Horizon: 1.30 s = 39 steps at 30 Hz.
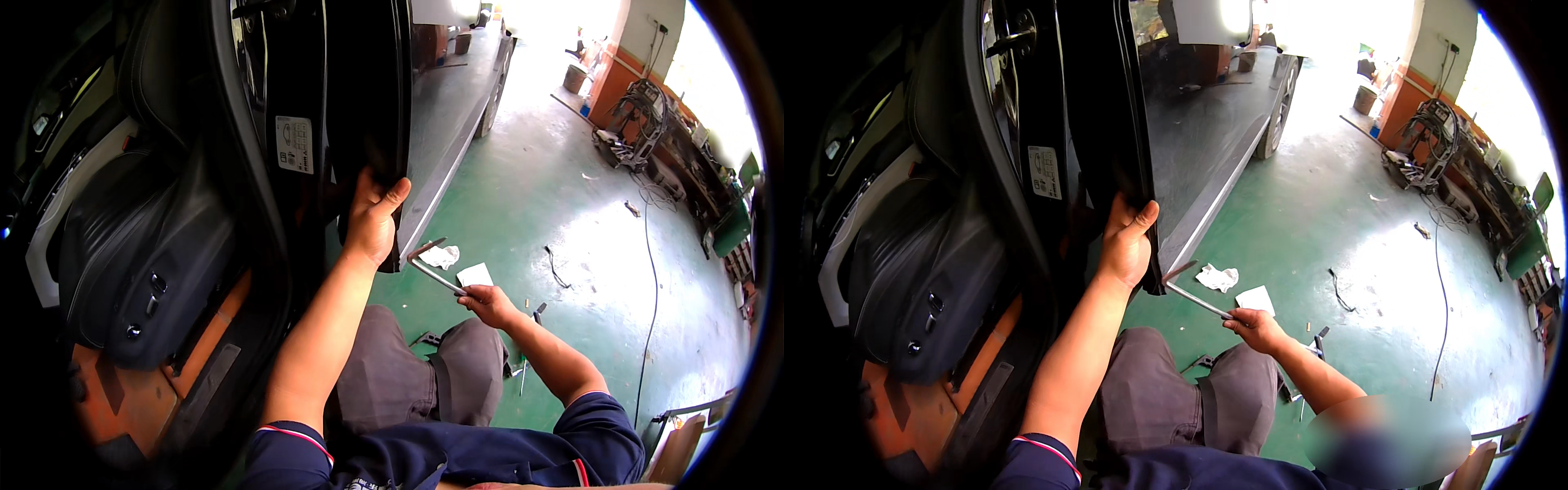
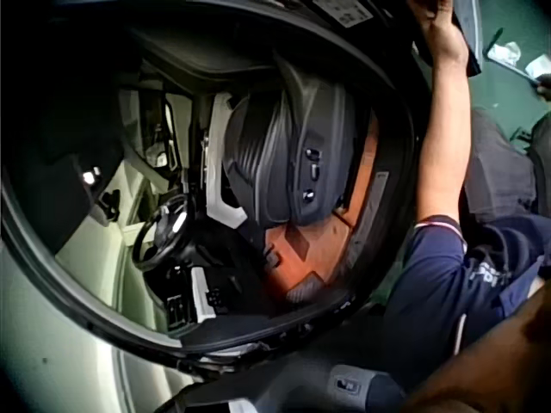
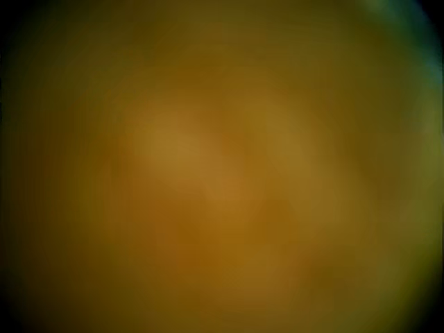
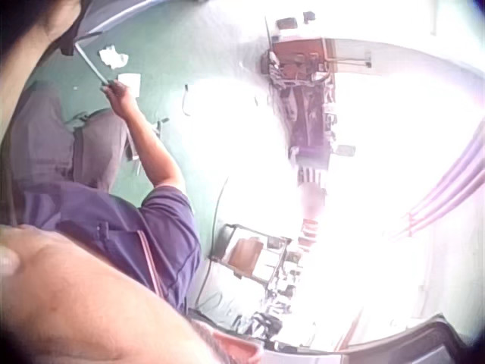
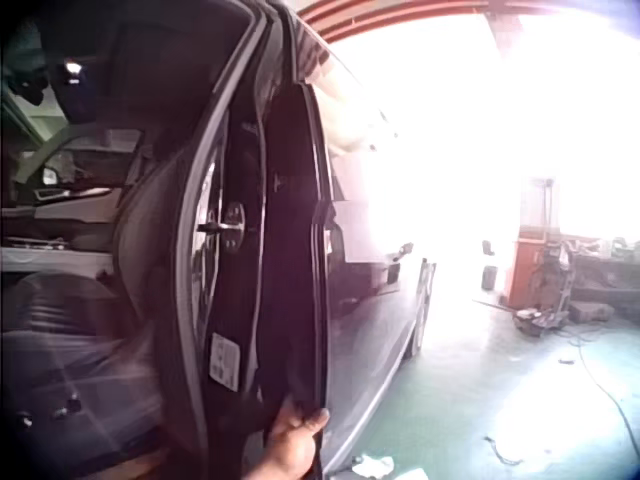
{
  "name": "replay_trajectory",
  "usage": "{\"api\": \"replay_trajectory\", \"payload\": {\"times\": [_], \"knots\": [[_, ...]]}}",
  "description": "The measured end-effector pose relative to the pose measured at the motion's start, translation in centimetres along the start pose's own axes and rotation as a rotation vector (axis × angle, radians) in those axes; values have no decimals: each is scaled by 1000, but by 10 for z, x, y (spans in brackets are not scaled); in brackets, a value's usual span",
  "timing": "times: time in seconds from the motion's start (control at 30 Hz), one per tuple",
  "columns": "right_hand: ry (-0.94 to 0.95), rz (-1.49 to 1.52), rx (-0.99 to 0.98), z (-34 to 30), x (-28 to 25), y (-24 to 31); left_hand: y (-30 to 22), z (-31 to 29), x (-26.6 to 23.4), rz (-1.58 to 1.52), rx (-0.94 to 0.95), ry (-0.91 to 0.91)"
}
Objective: The person sits on the floor and uses a long metal tool to pry and adjust the interior door panel of a black car. They repeatedly insert the tool into the seam between the panel and the door frame, applying pressure to separate or align components.
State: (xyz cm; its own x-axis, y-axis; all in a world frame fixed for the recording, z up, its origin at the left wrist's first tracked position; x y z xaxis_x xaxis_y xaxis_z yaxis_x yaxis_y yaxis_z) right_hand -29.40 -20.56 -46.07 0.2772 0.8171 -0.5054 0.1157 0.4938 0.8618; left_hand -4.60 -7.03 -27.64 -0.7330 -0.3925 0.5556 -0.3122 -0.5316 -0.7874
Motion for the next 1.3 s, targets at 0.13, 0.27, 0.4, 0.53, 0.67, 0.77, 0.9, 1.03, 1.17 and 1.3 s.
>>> {"api": "replay_trajectory", "payload": {"times": [0.13,0.27,0.4,0.53,0.67,0.77,0.9,1.03,1.17,1.3], "knots": [[-115,-162,-147,-18,20,55,-2,2,-8,-16,-40,68],[-135,-321,-210,-24,33,83,-9,1,-6,101,-69,117],[-134,-322,-91,-27,41,99,-24,-7,-7,312,-109,180],[-126,-372,-14,-21,51,112,-22,-2,-14,430,-87,188],[-132,-373,75,-15,57,123,-23,3,-22,638,101,98],[-135,-330,171,-16,60,130,-25,5,-23,774,225,32],[-160,-322,251,-18,66,144,-31,8,-20,787,226,29],[-194,-355,228,-12,72,160,-20,9,-23,557,211,46],[-276,-503,176,-4,68,163,-14,4,-15,398,151,38],[-340,-548,174,-3,67,169,-20,-12,-4,150,-12,10]]}}
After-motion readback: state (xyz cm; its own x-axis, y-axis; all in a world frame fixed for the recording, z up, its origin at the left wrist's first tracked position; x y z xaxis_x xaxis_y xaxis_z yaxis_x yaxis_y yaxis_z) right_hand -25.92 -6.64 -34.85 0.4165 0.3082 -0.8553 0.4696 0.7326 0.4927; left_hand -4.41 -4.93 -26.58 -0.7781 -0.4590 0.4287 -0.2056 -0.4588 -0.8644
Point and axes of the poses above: each hand's wrist, its own z-axis towards the middle knuckle, its own x-axis out of the palm, y = z × x, the point moved 5 cm from there along z, towards the middle knuckle, and after that the axes turned 10 degrees about -x, right-handed, at the moved point
